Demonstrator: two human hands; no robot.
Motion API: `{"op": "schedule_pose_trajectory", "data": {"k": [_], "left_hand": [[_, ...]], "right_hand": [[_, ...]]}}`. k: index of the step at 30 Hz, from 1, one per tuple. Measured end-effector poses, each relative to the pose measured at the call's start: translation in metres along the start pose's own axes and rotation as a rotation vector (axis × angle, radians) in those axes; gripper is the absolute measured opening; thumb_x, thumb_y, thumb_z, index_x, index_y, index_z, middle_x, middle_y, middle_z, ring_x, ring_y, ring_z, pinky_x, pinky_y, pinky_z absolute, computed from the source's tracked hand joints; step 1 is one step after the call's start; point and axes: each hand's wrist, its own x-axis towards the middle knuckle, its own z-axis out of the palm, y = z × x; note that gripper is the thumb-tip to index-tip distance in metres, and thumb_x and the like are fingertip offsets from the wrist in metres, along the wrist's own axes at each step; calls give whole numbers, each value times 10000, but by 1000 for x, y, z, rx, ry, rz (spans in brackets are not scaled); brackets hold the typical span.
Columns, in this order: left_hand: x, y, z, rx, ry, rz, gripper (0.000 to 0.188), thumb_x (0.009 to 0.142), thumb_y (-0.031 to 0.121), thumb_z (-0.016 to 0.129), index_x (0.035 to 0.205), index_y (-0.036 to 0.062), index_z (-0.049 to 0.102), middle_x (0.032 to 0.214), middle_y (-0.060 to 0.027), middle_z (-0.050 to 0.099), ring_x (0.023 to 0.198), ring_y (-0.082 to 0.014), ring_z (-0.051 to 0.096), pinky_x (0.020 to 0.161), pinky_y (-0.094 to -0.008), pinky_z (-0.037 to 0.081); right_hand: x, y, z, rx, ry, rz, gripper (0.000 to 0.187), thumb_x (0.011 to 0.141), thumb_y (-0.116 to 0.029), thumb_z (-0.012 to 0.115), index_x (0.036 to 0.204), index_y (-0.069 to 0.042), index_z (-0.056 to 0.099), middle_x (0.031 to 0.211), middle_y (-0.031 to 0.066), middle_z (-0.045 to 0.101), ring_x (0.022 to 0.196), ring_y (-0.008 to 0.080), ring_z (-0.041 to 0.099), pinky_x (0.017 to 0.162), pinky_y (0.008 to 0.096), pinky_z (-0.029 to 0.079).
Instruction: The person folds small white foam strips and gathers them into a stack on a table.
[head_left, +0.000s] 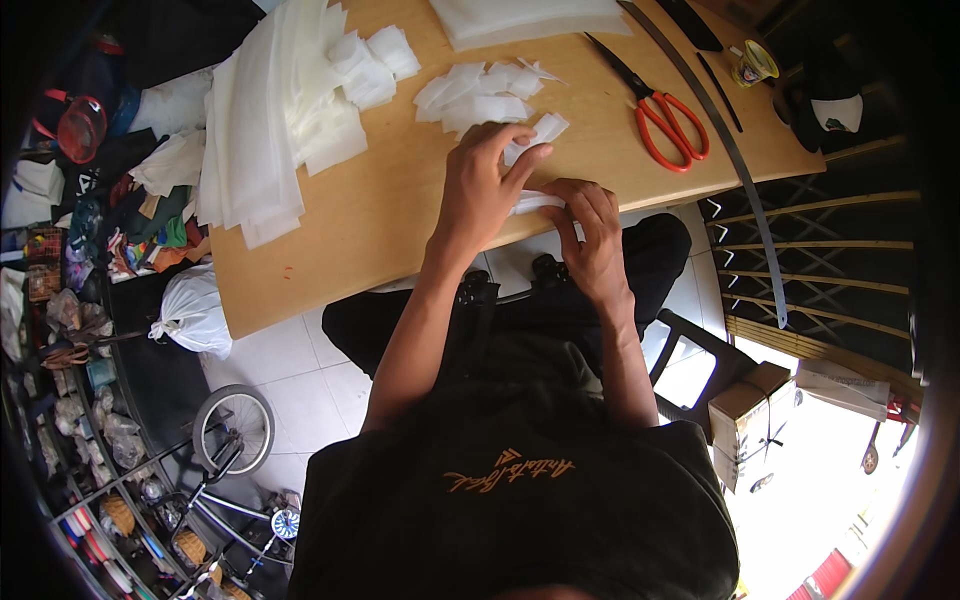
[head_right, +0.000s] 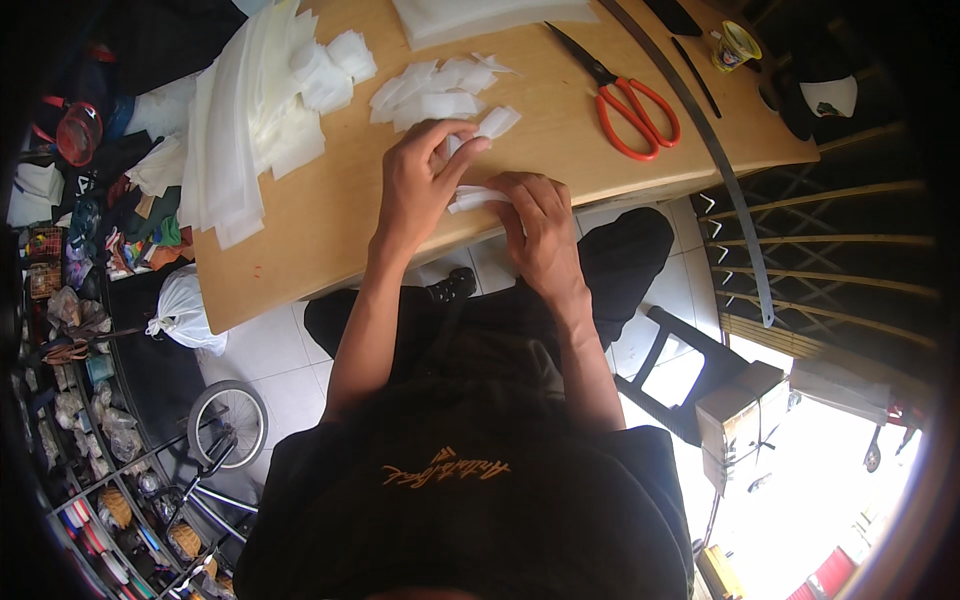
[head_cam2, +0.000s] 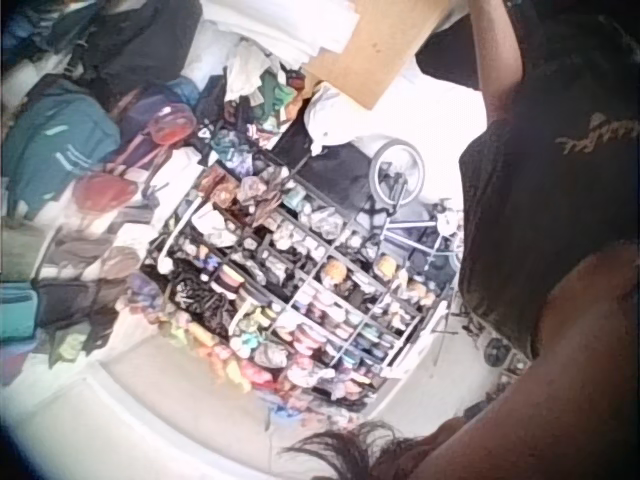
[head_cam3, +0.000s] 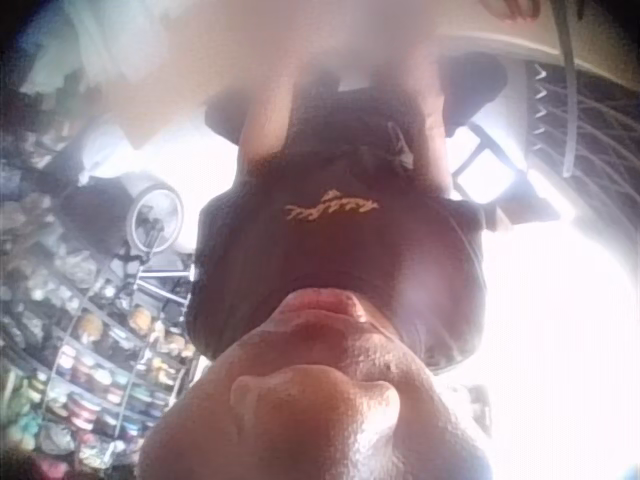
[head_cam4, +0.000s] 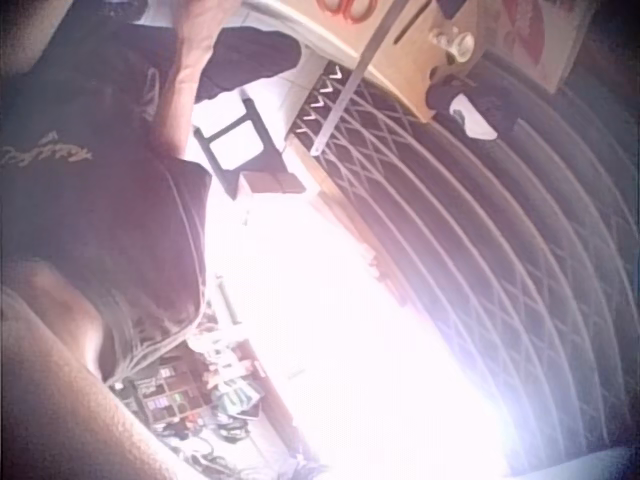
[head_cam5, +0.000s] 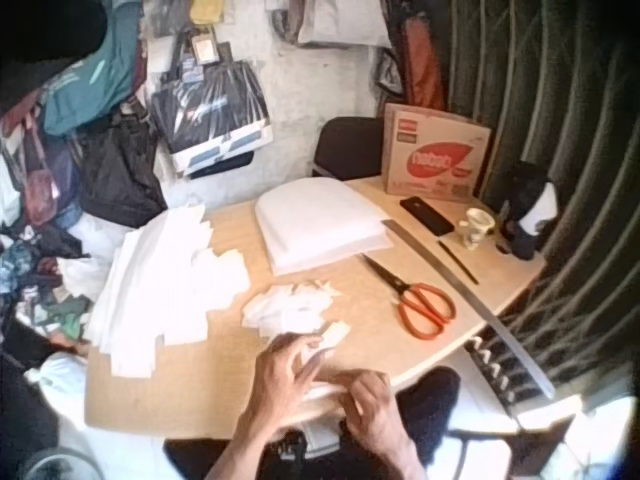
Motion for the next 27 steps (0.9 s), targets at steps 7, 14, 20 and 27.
{"op": "schedule_pose_trajectory", "data": {"k": [7, 14, 20, 27], "left_hand": [[29, -8, 28, 309, 4, 8, 261, 843, 72, 858, 1026, 0, 687, 1063, -185, 702, 1061, -383, 664, 933, -483, 523], [30, -6, 16, 202, -30, 30, 192, 850, 68, 853, 971, -6, 724, 907, -141, 760, 795, -288, 686, 766, -399, 551], [15, 8, -7, -60, -50, -134, 179, 877, 79, 850, 1017, -14, 789, 935, -108, 791, 784, -155, 704, 761, -302, 550], [-29, 11, -36, -18, -103, -171, 130, 890, 12, 800, 1010, -34, 784, 915, -131, 765, 753, -209, 723, 717, -327, 570]], "right_hand": [[-9, 11, -10, 37, 81, 74, 303, 887, -29, 782, 1185, -56, 733, 1138, 109, 715, 1086, 325, 655, 947, 434, 490], [-4, 10, -13, 52, 36, 104, 367, 869, -30, 786, 1230, -73, 733, 1170, 104, 710, 1145, 323, 642, 981, 428, 476], [-3, 12, -12, 65, 26, 63, 345, 875, -34, 785, 1214, -78, 743, 1208, 104, 695, 1146, 325, 642, 985, 438, 478], [-2, -9, 7, 353, -57, 184, 308, 911, -70, 773, 1217, -97, 754, 1377, 95, 631, 1175, 341, 644, 1039, 460, 487]]}}
